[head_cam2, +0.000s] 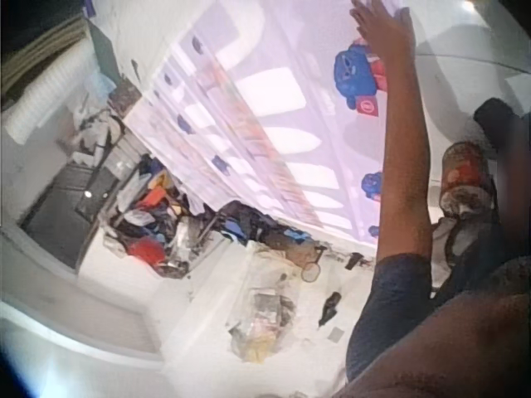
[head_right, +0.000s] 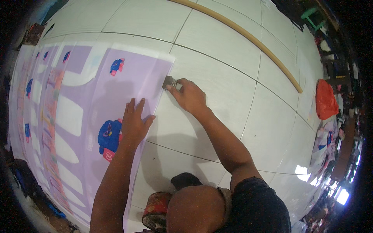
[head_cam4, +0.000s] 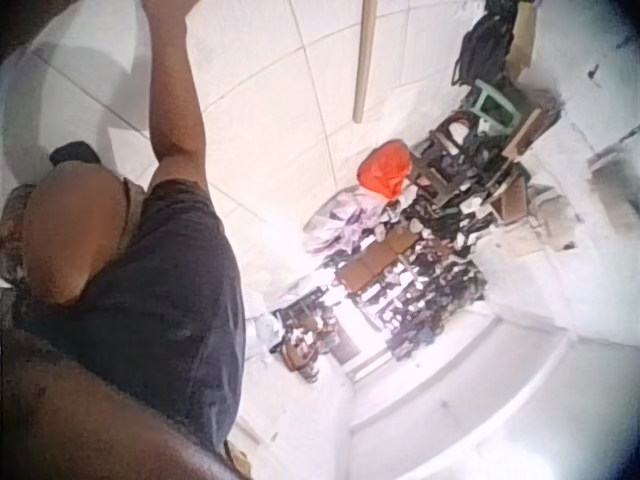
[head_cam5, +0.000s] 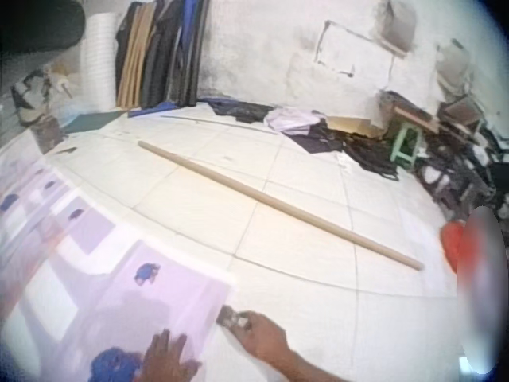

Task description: The person cuts a large sheet of printed fabric with shears, using a long wooden pole to measure and mark sections, and weighted objects to hold the fabric in place on the floor.

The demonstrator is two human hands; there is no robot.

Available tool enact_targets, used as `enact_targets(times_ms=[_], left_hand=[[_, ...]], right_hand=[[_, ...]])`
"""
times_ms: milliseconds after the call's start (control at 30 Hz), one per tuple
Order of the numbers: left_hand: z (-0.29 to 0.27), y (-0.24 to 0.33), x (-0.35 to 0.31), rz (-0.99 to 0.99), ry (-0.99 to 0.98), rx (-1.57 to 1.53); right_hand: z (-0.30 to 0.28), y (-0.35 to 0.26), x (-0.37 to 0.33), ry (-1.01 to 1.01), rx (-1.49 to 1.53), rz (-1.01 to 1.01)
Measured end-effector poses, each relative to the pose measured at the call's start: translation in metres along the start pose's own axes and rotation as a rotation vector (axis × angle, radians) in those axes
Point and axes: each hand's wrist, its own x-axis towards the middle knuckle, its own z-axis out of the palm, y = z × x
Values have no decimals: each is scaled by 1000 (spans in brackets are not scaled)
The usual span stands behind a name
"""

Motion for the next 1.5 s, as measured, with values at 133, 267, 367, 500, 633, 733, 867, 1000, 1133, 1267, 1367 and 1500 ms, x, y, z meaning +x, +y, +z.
enact_targets(times_ms=[133, 267, 367, 500, 633, 733, 867, 1000, 1133, 1267, 1367, 1500], left_hand=[[5, 3, 4, 9, -44, 57], [7, 9, 7, -28, -65, 70], [9, 3, 7, -12, -36, 67], [13, 2, 7, 1, -27, 52], [12, 5, 8, -12, -27, 38], [13, 3, 7, -21, -17, 46], [14, 5, 7, -7, -4, 33], [14, 4, 5, -18, 1, 37], [17, 3, 6, -23, 14, 50], [14, 8, 7, -59, -9, 50], [13, 7, 8, -71, -24, 55], [12, 9, 9, -68, -47, 56]], right_hand=[[2, -6, 15, -31, -11, -2], [16, -4, 15, 100, 33, -108], [11, -12, 11, 64, 139, -129], [16, -8, 15, 20, 306, -31], [15, -1, 27, -87, 572, 197], [10, -4, 31, -212, 555, 254], [8, 2, 35, -241, 507, 244], [10, 5, 30, -232, 561, 198], [4, 29, 22, -200, 617, 164], [-2, 47, 7, -278, 682, 185], [-1, 47, -3, -343, 704, 196], [5, 43, 1, -332, 651, 142]])
